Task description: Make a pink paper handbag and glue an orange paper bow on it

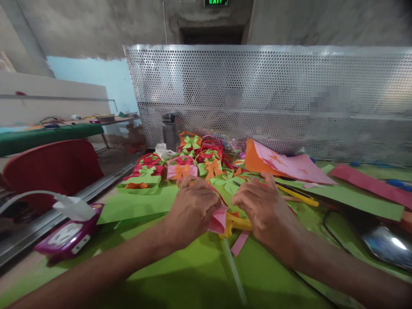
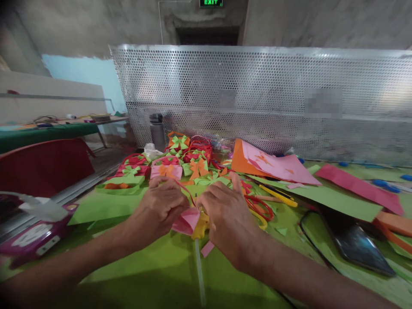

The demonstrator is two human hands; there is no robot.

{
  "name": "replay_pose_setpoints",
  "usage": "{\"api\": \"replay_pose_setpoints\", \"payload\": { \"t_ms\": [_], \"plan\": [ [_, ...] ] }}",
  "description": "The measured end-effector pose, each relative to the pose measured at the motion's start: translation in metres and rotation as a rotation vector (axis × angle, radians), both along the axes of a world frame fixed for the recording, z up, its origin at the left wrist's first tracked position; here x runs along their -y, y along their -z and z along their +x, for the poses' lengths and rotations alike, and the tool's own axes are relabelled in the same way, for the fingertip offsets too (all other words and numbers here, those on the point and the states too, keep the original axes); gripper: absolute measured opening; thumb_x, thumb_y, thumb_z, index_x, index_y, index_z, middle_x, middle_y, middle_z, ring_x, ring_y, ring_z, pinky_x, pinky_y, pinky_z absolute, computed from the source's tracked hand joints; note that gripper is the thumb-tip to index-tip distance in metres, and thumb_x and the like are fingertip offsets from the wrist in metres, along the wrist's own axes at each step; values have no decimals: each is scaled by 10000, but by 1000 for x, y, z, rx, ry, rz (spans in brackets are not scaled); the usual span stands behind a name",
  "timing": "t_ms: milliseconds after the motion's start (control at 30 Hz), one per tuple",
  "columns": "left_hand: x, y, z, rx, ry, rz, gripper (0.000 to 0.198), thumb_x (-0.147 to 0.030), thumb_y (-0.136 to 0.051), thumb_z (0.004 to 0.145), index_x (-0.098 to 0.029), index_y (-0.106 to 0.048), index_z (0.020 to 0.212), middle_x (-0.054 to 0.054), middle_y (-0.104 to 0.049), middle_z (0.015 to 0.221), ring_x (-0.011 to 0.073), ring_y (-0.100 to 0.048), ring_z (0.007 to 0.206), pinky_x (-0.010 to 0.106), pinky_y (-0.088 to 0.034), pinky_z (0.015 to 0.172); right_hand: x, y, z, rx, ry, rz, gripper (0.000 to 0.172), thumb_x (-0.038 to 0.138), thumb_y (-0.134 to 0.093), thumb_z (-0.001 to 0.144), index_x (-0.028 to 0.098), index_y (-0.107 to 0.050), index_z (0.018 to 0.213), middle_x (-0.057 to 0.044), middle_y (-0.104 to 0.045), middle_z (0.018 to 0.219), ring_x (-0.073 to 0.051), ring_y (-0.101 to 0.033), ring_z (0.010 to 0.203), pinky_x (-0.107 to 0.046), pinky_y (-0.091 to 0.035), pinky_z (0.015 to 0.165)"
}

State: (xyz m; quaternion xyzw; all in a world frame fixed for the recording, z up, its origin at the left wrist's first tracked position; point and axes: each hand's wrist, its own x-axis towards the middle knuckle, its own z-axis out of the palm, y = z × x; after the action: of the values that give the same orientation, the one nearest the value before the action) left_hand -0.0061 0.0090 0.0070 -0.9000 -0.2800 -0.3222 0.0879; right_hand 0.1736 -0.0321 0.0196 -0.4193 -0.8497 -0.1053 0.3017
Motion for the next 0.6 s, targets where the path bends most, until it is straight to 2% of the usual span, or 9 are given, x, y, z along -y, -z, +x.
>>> {"api": "replay_pose_setpoints", "payload": {
  "t_ms": [133,300,467,600],
  "plan": [
    [1,2,1,24,42,-37,222,-142,-462,825,-160,-569,631,0,-619,625,157,-505,681,366,-314,763,0,6,-4,53,41,61,152,139,-479,848,177,-552,720,-10,-585,726,-173,-496,738,-439,-241,888],
    [5,4,3,33,44,4,253,-177,-448,831,-161,-520,589,-5,-597,591,148,-492,658,375,-313,786,2,17,-8,196,59,103,171,87,-436,832,169,-542,726,-19,-563,765,-184,-478,765,-492,-205,933],
    [9,1,4,31,77,20,223,-131,-422,815,-167,-524,620,0,-602,619,157,-506,691,373,-325,786,4,15,-7,254,100,152,200,65,-384,825,161,-540,745,-39,-547,786,-200,-463,777,-511,-234,913],
    [9,-1,3,44,75,41,223,-112,-432,816,-173,-558,643,-2,-611,629,155,-520,720,374,-325,801,5,11,-6,263,113,183,175,75,-406,819,168,-538,753,-37,-547,793,-201,-461,787,-532,-206,941]
  ]
}}
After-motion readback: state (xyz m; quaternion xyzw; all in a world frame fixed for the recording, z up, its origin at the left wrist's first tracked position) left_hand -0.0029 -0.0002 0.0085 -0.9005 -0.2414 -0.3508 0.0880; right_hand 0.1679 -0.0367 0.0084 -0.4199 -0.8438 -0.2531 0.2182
